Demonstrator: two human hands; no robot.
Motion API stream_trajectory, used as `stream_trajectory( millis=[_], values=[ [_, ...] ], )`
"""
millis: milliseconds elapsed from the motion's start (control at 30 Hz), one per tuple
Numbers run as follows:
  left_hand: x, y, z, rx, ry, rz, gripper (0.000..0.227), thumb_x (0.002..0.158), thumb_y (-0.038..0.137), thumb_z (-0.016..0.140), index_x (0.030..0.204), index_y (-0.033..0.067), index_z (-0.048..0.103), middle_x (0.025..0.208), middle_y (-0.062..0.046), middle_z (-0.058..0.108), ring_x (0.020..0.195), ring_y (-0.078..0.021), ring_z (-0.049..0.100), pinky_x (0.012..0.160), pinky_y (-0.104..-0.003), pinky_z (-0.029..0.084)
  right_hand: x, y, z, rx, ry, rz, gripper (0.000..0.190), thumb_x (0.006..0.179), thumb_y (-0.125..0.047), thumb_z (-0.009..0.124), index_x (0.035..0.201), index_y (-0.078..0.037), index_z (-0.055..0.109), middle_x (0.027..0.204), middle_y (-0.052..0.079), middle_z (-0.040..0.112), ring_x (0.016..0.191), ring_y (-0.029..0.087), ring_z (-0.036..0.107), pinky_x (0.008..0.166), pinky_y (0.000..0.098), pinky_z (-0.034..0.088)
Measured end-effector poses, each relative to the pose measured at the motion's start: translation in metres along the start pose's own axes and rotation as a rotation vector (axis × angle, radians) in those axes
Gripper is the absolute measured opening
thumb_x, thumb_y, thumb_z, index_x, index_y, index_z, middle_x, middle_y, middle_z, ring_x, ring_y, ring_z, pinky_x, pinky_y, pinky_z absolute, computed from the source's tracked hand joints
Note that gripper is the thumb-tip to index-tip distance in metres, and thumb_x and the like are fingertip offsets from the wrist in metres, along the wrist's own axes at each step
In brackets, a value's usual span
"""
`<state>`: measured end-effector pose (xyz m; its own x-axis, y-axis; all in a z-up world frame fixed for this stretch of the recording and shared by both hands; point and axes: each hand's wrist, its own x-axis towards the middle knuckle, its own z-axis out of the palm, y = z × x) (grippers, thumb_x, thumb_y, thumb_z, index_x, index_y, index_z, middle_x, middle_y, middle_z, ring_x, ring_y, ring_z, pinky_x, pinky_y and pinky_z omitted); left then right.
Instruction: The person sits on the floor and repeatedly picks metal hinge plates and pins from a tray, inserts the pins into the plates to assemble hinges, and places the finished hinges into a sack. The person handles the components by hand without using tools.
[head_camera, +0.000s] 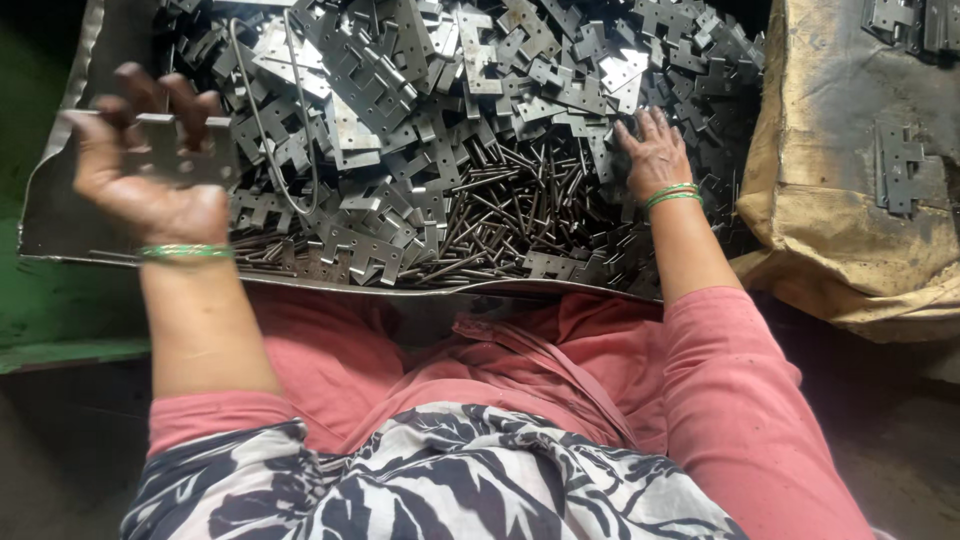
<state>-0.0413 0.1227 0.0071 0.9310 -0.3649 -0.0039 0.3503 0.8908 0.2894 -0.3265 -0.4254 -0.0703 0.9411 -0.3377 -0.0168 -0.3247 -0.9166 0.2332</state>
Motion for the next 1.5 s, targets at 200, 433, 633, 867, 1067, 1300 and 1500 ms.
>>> stream_trajectory(
  millis=[200,433,633,867,1067,1300,1500],
  values=[
    [-0.007,-0.129,0.008,0.519,-0.013,-0.516,0.022,0.101,0.027,0.066,0.119,0.0156,0.070,0.101,-0.007,0.071,0.084,-0.0131,0.062,0.073,-0.027,0.052,-0.032,-0.010,-0.030,0.276,0.112,-0.012,0.056,0.081,0.001,0.068,0.134,-0.018,0.065,0.146,0.012,0.062,0.137,0.029,0.054,0.118,0.0514,0.034],
    [-0.043,-0.251,-0.008,2.537,-0.538,0.116,0.023,0.079,0.017,0.077,0.098,0.0052,0.074,0.109,-0.017,0.069,0.102,-0.0344,0.066,0.088,-0.043,0.056,-0.101,-0.061,-0.045,0.894,0.287,0.163,0.027,0.099,0.006,0.061,0.121,-0.009,0.066,0.103,0.010,0.074,0.092,0.021,0.073,0.081,0.0314,0.057],
    [-0.058,-0.259,-0.031,2.310,-0.437,0.031,0.033,0.069,0.013,0.075,0.099,-0.0004,0.068,0.111,-0.018,0.065,0.108,-0.0364,0.061,0.091,-0.047,0.052,-0.124,-0.080,-0.062,2.066,0.326,0.676,0.016,0.105,-0.002,0.063,0.118,-0.009,0.058,0.092,0.004,0.069,0.077,0.013,0.065,0.064,0.0297,0.055],
    [-0.068,-0.247,-0.013,0.691,0.020,-0.384,0.015,0.107,0.021,0.058,0.105,0.0061,0.061,0.094,-0.009,0.066,0.088,-0.0223,0.065,0.084,-0.040,0.055,-0.115,-0.106,-0.095,2.386,0.151,0.827,0.041,0.092,0.008,0.059,0.130,-0.006,0.058,0.106,0.009,0.073,0.089,0.015,0.072,0.064,0.0248,0.053],
    [-0.103,-0.233,0.014,-0.069,-0.093,-0.729,0.025,0.105,0.012,0.054,0.127,0.0024,0.061,0.122,-0.017,0.070,0.109,-0.0333,0.070,0.100,-0.045,0.056,-0.118,-0.151,-0.129,1.556,0.176,0.209,0.061,0.093,0.010,0.062,0.152,-0.001,0.048,0.123,0.017,0.073,0.107,0.021,0.072,0.092,0.0305,0.060],
    [-0.133,-0.274,0.032,0.267,0.277,-0.870,0.050,0.098,0.052,0.058,0.119,0.0077,0.053,0.101,-0.008,0.065,0.094,-0.0250,0.065,0.080,-0.046,0.055,-0.132,-0.203,-0.161,0.775,0.193,-0.386,0.065,0.086,0.011,0.068,0.148,0.001,0.052,0.133,0.027,0.066,0.119,0.036,0.064,0.096,0.0370,0.055],
    [-0.100,-0.210,0.058,1.299,-0.687,-0.411,0.046,0.101,0.030,0.064,0.142,0.0078,0.059,0.131,-0.010,0.072,0.114,-0.0200,0.070,0.095,-0.037,0.055,-0.118,-0.129,-0.128,2.265,0.031,0.582,0.051,0.088,0.012,0.058,0.139,0.009,0.055,0.119,0.013,0.074,0.102,0.019,0.074,0.087,0.0330,0.063]
  ],
)
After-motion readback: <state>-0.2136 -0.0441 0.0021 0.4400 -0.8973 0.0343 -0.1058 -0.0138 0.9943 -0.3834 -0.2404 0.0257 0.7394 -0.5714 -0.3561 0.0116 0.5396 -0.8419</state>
